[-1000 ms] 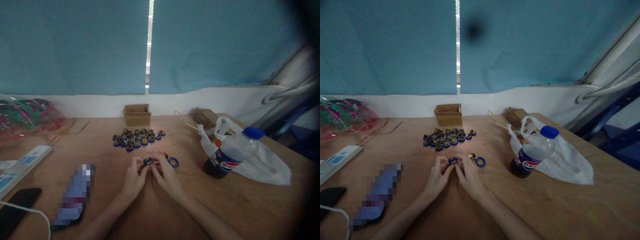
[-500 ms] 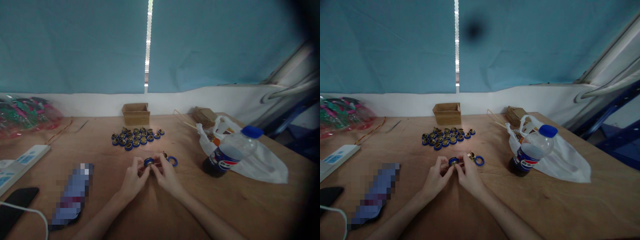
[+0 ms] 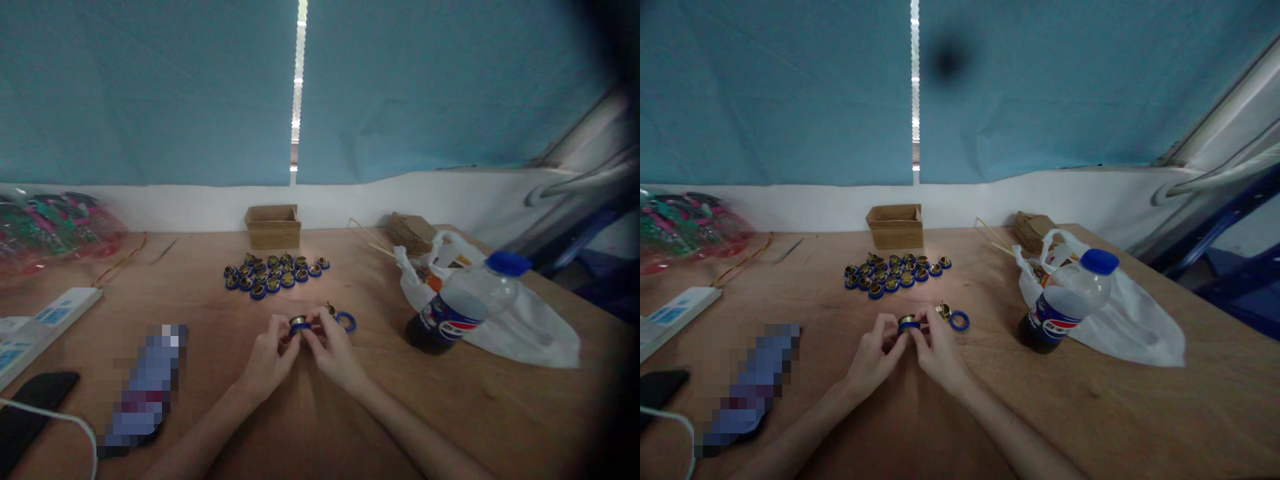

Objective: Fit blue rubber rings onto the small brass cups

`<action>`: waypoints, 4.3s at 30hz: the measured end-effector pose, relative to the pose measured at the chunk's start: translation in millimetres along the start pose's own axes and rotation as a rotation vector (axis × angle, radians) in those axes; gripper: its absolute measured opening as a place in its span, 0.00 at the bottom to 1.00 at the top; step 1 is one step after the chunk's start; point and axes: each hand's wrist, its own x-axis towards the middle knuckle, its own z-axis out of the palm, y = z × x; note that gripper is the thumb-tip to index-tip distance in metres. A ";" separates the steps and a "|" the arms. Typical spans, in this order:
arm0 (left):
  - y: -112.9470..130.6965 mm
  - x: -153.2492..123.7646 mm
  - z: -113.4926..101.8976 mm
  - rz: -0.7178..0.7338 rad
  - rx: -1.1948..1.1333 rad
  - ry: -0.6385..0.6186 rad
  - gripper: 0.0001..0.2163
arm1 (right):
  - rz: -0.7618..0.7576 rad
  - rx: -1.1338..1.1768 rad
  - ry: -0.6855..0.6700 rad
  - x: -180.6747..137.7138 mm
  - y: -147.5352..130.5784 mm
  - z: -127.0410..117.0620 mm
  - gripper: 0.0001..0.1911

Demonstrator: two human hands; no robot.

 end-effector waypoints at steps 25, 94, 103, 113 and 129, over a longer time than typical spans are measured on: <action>-8.4 17.0 -1.5 -0.261 -0.520 0.092 0.13 | 0.301 0.510 -0.110 9.0 -5.9 -12.1 0.14; -4.7 21.9 -25.3 -0.321 -0.560 -0.201 0.15 | -0.054 -0.066 -0.119 -5.3 -3.9 0.3 0.07; -6.7 24.4 -24.9 -0.343 -0.491 -0.159 0.15 | -0.031 -0.090 -0.067 -3.2 -3.0 -1.4 0.08; -19.4 29.1 -33.2 -0.264 -0.332 0.058 0.12 | -0.072 -0.074 0.079 4.7 0.6 -7.5 0.08; 0.2 20.6 -30.0 -0.091 -0.292 -0.131 0.11 | -0.109 -0.188 -0.001 -0.5 -1.5 -4.0 0.08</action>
